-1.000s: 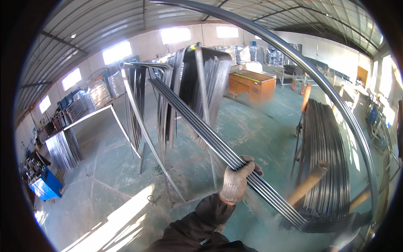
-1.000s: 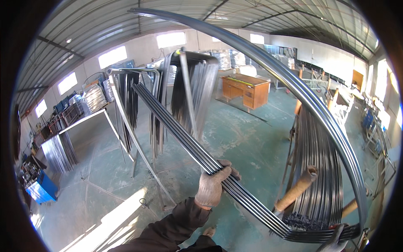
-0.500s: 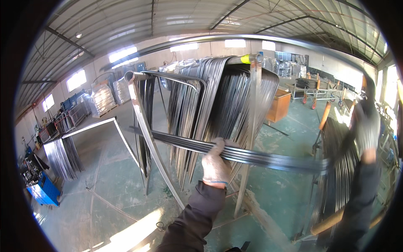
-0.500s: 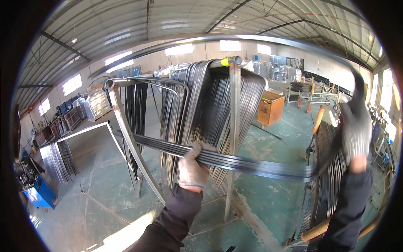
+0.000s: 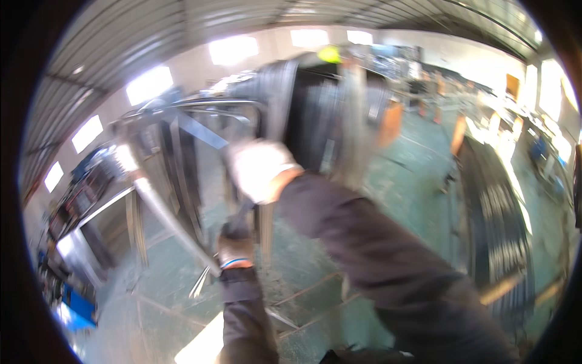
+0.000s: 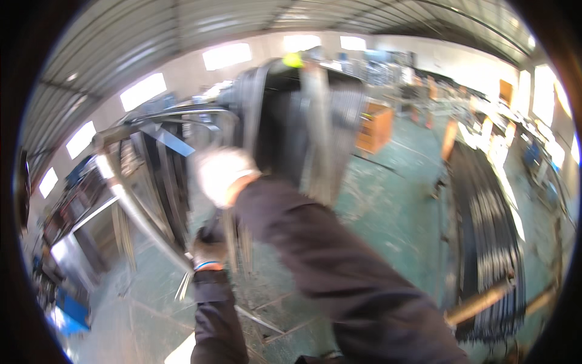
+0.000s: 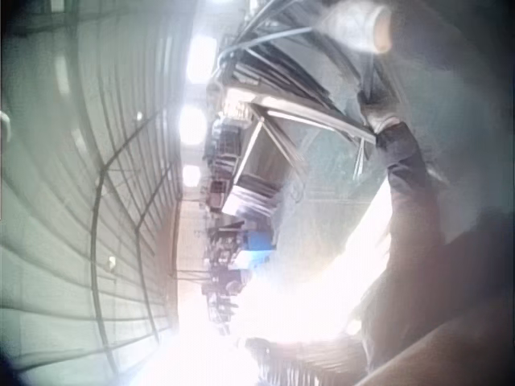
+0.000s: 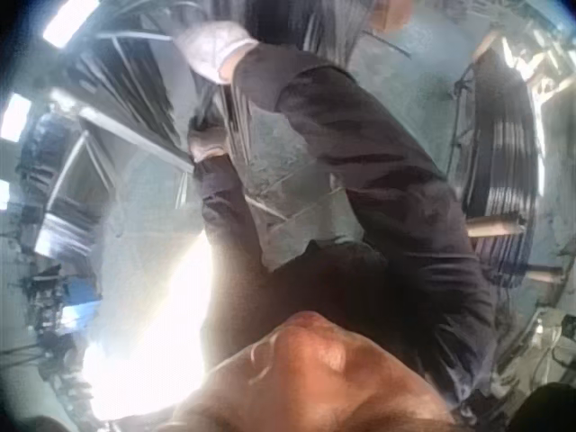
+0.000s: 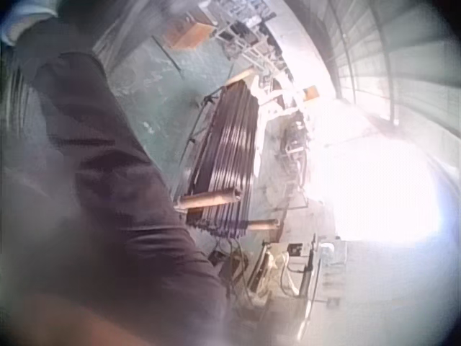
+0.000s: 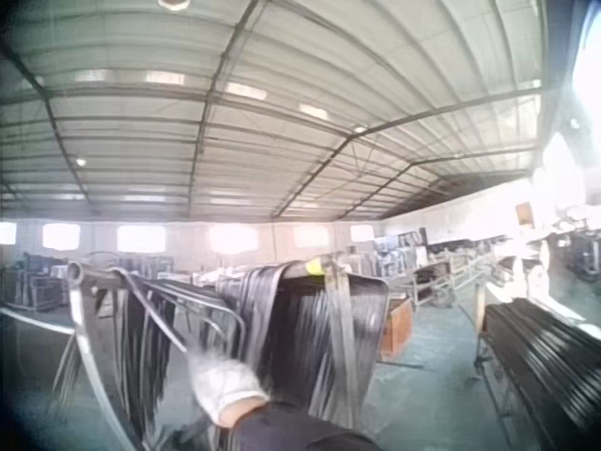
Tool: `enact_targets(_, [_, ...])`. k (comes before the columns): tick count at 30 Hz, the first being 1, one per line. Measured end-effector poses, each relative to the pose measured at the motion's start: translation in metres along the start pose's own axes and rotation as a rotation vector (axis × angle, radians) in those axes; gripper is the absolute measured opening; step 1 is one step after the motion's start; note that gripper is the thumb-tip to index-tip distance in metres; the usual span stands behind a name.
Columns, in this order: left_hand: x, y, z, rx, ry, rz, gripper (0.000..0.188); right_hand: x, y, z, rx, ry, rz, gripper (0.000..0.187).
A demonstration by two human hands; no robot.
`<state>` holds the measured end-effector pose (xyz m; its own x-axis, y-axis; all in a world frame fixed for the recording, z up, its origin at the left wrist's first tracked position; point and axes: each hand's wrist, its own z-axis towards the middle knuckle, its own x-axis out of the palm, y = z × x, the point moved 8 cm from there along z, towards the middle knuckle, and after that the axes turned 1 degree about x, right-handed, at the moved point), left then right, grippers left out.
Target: The person repeatedly picks up bundles of long metal rods, feeds them into a bending machine, and collects the bent rods. The person stacks the finished bent rods on a nearby rack.
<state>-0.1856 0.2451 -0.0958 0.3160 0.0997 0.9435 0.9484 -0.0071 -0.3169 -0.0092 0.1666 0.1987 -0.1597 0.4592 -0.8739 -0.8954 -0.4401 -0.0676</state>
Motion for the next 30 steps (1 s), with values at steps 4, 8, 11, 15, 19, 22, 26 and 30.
enact_targets(4, [0.022,0.012,-0.034,-0.140,0.588,0.077,0.036,0.029,-0.017,-0.036,0.247,-0.198,-0.026,0.082])
enact_targets(8, [-0.008,0.049,-0.050,-0.061,0.460,0.140,0.041,0.058,-0.060,-0.241,0.179,-0.374,0.221,0.076])
enact_targets(11, [-0.057,0.121,-0.076,-0.158,0.193,0.090,0.039,0.093,-0.124,-0.426,0.480,-0.041,0.369,0.070])
enact_targets(15, [-0.091,0.330,-0.196,-0.688,0.281,0.452,0.032,0.070,-0.187,-0.723,1.237,-0.054,0.286,0.050])
enact_targets(19, [-0.017,0.504,-0.342,-0.708,0.467,0.801,0.029,0.003,-0.218,-1.003,1.711,-0.283,-0.122,0.059])
enact_targets(22, [0.081,0.613,-0.426,-0.597,0.685,1.043,0.023,-0.026,-0.249,-1.163,1.863,-0.156,-0.380,0.075])
enact_targets(26, [0.176,0.735,-0.522,-0.569,0.953,1.107,0.020,-0.059,-0.300,-1.312,2.176,0.069,-0.356,0.100])
enact_targets(30, [0.203,0.838,-0.591,-0.422,1.158,1.139,0.015,-0.079,-0.364,-1.354,2.129,0.177,-0.290,0.127])
